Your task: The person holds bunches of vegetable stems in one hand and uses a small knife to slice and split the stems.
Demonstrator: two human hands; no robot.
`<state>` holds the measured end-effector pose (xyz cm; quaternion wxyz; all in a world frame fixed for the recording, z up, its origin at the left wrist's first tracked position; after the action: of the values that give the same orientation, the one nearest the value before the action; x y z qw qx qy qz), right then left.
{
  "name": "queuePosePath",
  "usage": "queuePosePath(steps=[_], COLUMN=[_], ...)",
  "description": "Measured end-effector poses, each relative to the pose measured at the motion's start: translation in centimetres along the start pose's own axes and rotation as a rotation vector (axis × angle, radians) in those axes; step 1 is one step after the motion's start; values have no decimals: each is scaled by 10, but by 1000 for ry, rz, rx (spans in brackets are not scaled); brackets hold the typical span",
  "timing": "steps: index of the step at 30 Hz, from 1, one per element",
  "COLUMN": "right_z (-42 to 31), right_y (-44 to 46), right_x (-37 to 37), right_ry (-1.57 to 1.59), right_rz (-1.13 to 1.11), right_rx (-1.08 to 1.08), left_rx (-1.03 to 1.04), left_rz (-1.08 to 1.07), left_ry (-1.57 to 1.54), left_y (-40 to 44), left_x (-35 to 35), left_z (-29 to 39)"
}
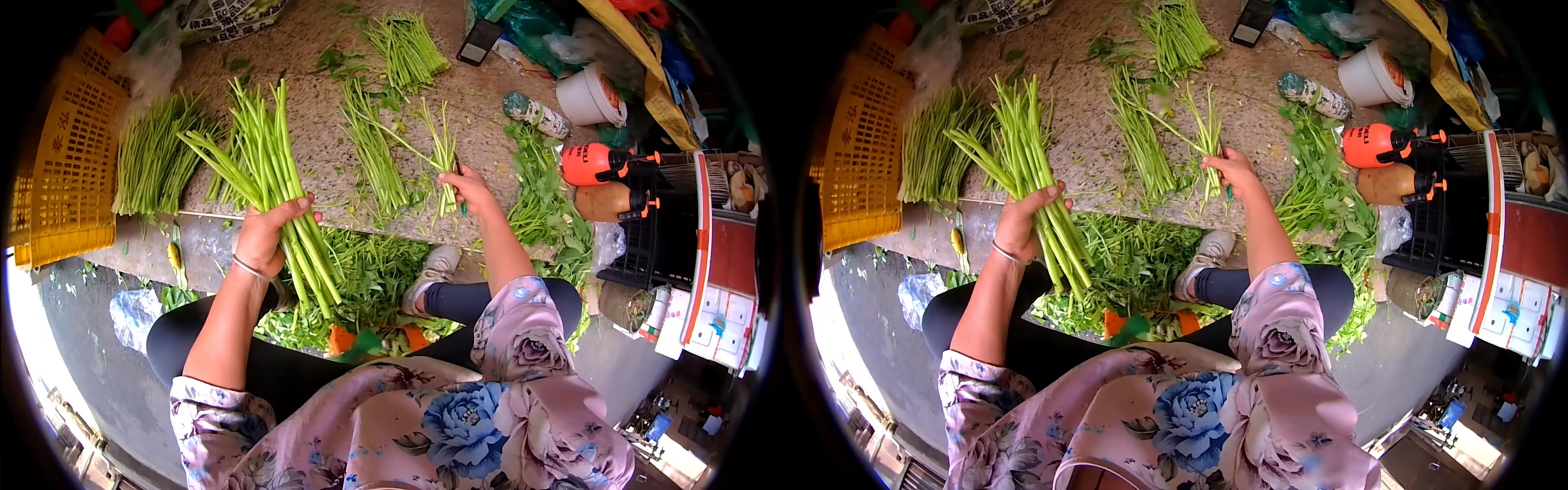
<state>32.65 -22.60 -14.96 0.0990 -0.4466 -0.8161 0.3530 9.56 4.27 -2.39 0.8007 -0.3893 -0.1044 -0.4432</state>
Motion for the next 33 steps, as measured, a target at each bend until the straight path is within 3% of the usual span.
queuePosePath(steps=[9, 11, 15, 20, 22, 30, 33], right_z=[11, 7, -9, -25, -31, -16, -24], right_y=[-23, -27, 0, 40, 35, 40, 26], right_x=[-31, -45, -28, 24, 42, 46, 20], right_ry=[109, 152, -89, -443, -674, -873, -842], right_rz=[99, 239, 263, 325, 364, 334, 381], right_rx=[-31, -63, -283, -299, -125, -18, -107], left_rx=[36, 34, 51, 21, 22, -1, 11], left_rz=[-19, -20, 7, 60, 57, 92, 78], left_ry=[64, 41, 48, 54, 31, -3, -13], left_y=[-6, -7, -5, -2, 1, 6, 4], left_x=[20, 22, 19, 11, 5, -1, 2], left_z=[4, 4, 4, 3, 1, 4, 6])
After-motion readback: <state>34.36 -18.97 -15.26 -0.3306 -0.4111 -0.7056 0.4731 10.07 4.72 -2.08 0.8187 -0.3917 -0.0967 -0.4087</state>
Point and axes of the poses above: each hand's wrist, its own y-axis towards the middle knuckle, its own x-axis out of the palm, z = x × y, the point moved 8 cm from there along y, towards the middle knuckle, and after that the axes turned 3 degrees about y, right-handed, at the moved point
